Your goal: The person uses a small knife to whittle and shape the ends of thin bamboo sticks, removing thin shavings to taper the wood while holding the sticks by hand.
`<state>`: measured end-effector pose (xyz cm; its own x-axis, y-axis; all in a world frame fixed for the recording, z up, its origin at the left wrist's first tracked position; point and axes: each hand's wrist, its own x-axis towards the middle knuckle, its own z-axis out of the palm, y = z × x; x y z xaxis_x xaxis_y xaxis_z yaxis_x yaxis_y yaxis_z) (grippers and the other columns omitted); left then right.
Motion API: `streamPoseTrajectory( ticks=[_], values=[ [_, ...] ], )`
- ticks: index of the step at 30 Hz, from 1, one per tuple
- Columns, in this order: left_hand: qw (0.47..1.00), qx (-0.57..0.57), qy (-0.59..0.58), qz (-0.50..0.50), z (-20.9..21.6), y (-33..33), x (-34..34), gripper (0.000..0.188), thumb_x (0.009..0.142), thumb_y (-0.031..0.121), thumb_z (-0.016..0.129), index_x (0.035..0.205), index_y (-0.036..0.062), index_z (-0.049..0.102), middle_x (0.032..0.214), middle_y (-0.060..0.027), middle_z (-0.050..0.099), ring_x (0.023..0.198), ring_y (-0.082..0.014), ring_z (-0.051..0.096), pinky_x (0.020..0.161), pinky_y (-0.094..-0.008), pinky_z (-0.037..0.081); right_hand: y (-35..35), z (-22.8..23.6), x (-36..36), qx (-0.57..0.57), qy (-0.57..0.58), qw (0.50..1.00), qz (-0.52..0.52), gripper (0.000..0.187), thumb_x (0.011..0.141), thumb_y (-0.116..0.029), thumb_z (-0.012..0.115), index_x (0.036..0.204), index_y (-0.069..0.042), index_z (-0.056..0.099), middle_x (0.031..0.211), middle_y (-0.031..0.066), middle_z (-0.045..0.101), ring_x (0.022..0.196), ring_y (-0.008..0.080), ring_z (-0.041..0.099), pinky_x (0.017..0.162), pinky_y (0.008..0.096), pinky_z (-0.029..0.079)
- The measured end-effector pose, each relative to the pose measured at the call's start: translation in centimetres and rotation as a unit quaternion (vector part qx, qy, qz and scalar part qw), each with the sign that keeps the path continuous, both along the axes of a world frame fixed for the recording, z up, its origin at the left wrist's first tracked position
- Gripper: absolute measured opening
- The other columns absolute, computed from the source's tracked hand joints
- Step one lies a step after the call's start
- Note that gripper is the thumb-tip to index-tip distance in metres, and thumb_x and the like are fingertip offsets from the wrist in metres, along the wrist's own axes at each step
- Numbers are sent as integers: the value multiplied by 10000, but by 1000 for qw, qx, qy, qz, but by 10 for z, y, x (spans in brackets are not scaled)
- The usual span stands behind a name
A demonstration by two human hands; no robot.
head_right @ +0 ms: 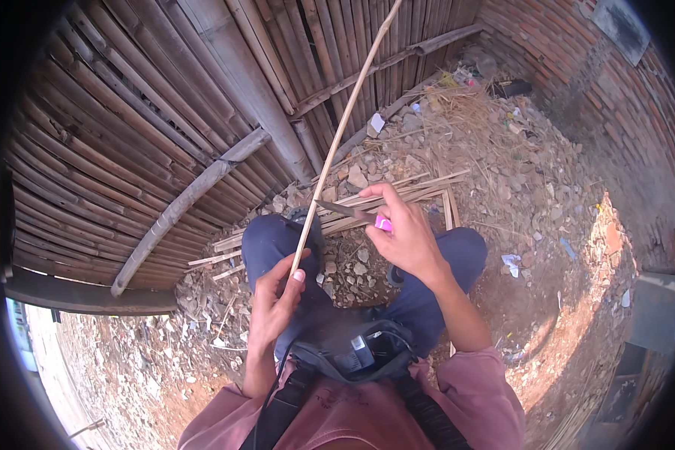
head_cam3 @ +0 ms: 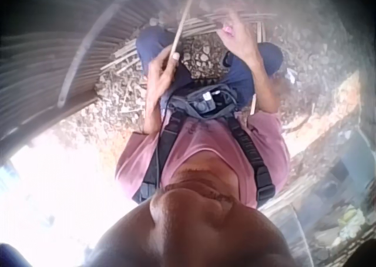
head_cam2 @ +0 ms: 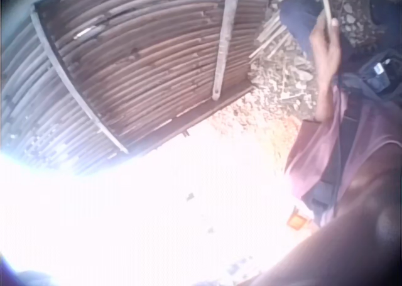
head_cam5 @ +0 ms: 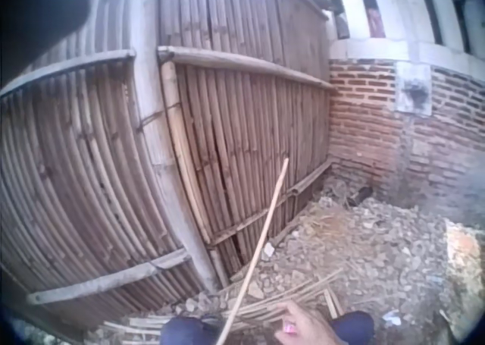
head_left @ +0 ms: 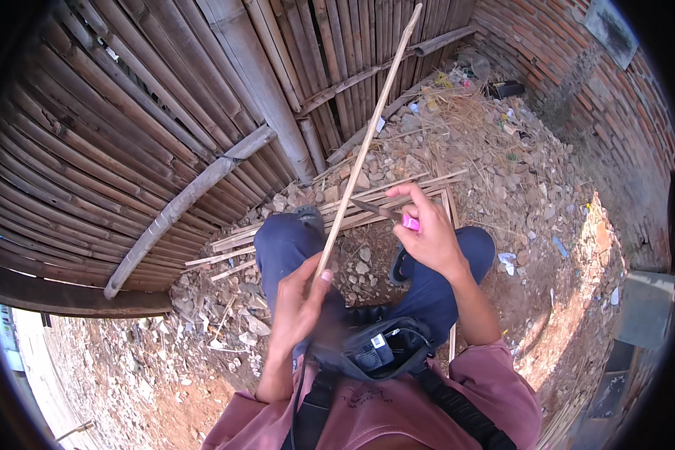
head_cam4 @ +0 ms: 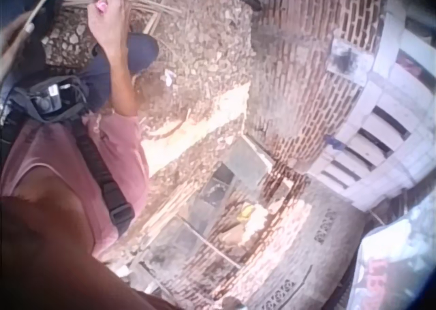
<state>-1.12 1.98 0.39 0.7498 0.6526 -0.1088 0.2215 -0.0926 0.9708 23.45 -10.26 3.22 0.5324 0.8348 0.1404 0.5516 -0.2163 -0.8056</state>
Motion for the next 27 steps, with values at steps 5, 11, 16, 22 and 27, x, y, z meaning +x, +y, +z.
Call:
streamPoseTrajectory(
  ticks=[5,11,16,22,27],
  values=[
    [999,-22,-38,1,5,-9,9,345,1087,173,624,1380,-4,669,822,18,665,746,-82,574,666,-272,483,11,-14,-29,39,-29,995,90,203,883,-73,661,1071,-23,717,816,184,733,728,372,718,674,476,542],
    [999,-32,-15,-21,10,-9,7,306,1106,173,602,1341,-9,679,804,8,645,713,-60,540,642,-254,453,23,-26,-48,22,-127,989,75,122,877,-127,668,935,-29,713,765,181,710,735,406,715,661,508,548],
    [1000,-18,-14,-6,7,-12,8,320,1113,191,588,1345,-13,675,784,-5,643,705,-70,553,627,-270,453,27,-26,-57,49,-189,980,29,89,854,-139,676,875,-58,705,699,163,699,629,394,699,577,518,533],
    [993,115,-3,30,9,-16,22,312,1140,204,523,1308,-18,664,706,-71,570,632,-139,541,587,-339,434,41,-36,-58,8,-229,973,8,126,847,-167,663,825,-58,722,613,195,668,564,400,688,541,516,529],
    [981,185,35,43,-6,-12,31,288,1159,201,448,1169,-26,626,677,-160,519,577,-285,540,591,-437,435,61,-49,-47,5,-250,968,16,145,849,-162,647,817,-55,740,590,214,654,549,403,688,531,517,532]
  ],
)
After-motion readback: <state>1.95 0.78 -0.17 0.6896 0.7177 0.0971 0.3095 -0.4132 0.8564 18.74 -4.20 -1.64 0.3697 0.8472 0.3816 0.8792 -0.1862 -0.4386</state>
